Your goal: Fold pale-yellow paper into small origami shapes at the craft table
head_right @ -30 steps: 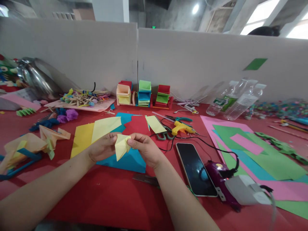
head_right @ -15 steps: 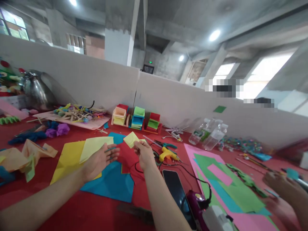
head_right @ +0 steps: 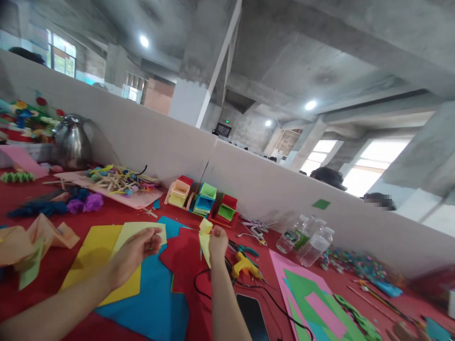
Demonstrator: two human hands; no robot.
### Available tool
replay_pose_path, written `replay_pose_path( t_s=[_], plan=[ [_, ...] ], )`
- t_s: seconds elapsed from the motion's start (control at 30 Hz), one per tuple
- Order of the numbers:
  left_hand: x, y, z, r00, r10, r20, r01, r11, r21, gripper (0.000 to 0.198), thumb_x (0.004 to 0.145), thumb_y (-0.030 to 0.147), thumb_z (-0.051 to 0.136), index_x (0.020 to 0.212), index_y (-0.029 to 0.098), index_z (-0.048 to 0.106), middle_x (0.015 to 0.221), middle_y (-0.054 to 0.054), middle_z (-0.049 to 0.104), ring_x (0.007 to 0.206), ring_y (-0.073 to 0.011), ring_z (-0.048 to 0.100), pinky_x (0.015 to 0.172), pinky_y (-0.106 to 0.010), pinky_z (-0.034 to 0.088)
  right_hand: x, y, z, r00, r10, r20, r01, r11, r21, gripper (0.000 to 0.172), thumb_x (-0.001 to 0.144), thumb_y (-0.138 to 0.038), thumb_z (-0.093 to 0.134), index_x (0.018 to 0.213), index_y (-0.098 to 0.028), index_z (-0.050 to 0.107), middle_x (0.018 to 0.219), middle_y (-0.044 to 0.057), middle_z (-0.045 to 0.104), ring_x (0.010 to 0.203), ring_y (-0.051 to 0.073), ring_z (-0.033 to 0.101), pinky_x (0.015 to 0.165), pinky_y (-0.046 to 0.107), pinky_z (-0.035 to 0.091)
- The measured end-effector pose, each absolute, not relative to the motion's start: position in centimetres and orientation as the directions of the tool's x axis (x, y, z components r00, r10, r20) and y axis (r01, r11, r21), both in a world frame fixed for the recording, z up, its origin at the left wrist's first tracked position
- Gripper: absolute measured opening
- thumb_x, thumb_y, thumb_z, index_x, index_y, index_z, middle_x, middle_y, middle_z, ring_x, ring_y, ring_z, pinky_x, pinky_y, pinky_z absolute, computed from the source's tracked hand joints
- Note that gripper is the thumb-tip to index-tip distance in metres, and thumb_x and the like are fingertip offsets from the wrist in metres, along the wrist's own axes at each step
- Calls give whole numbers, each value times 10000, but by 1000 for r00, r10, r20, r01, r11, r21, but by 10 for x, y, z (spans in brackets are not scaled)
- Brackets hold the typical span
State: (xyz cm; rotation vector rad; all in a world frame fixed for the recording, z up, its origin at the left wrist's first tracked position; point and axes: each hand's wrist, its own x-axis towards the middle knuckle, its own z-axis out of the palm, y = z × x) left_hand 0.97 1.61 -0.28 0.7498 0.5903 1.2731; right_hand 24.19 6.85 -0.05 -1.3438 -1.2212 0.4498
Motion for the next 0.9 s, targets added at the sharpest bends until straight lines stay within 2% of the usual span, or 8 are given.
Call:
replay_pose_path(
  t_s=[0.13, 0.23, 0.33, 0.5, 0.6, 0.67, 0.8, 0.9],
  plan=[
    [-8, 37, 2, -145, 989, 18, -581, -100, 808, 283, 618, 405, 687, 653, 155, 559, 607, -3, 599, 591, -127, 542, 615, -254, 427, 258, 42, 18, 398, 810, 430, 537, 174, -825, 253, 775, -363, 576, 864, -137, 645, 849, 58, 672, 787, 199, 617, 704, 330, 473],
    [-22, 54, -1, -285, 958, 4, -531, -161, 832, 317, 615, 389, 674, 496, 175, 473, 537, 25, 521, 582, -112, 499, 628, -239, 405, 249, 24, 31, 270, 843, 466, 665, 186, -723, 270, 745, -411, 569, 754, -165, 681, 872, 79, 682, 853, 236, 609, 761, 354, 443],
    [-31, 65, -8, -374, 928, -9, -462, -178, 869, 260, 618, 388, 665, 547, 176, 531, 580, 11, 545, 620, -128, 509, 661, -260, 404, 217, 15, 29, 67, 883, 464, 760, 257, -597, 241, 728, -364, 600, 830, -164, 686, 933, 103, 673, 941, 249, 584, 877, 401, 401],
    [-31, 68, -17, -402, 915, 33, -351, -187, 917, 198, 648, 358, 618, 603, 170, 573, 643, -7, 574, 697, -151, 536, 712, -276, 406, 151, 22, 6, -256, 885, 388, 834, 405, -374, 496, 632, -178, 678, 1120, -222, 600, 1196, 78, 577, 1096, 246, 502, 908, 362, 405],
    [-29, 63, -15, -391, 917, 78, -287, -202, 936, 183, 671, 359, 599, 637, 180, 575, 690, -12, 587, 745, -169, 546, 737, -286, 411, 134, 31, 5, -296, 883, 364, 878, 402, -261, 242, 738, -101, 535, 884, -222, 686, 1145, 82, 602, 1056, 256, 515, 853, 379, 424],
    [-28, 58, -10, -396, 910, 121, -234, -227, 945, 178, 688, 375, 598, 685, 198, 577, 730, -8, 589, 811, -189, 544, 767, -292, 406, 137, 28, 14, -275, 884, 378, 902, 374, -218, 236, 771, -87, 486, 816, -201, 687, 1054, 100, 634, 1015, 261, 530, 831, 377, 425],
    [-21, 43, 2, -392, 894, 217, -145, -293, 945, 191, 728, 398, 596, 834, 243, 558, 920, 3, 582, 987, -202, 506, 865, -279, 373, 162, -5, 28, -153, 877, 456, 938, 274, -211, 286, 852, -133, 386, 979, -186, 636, 982, 117, 637, 899, 240, 578, 760, 354, 450],
    [-11, 34, 3, -307, 946, 99, -171, -158, 973, 273, 770, 438, 539, 942, 230, 497, 1123, -46, 525, 1119, -209, 457, 939, -305, 340, 183, -34, 21, -88, 813, 576, 870, 344, -354, 242, 828, -140, 405, 920, -204, 620, 973, 97, 636, 904, 220, 598, 792, 335, 462]
  ],
)
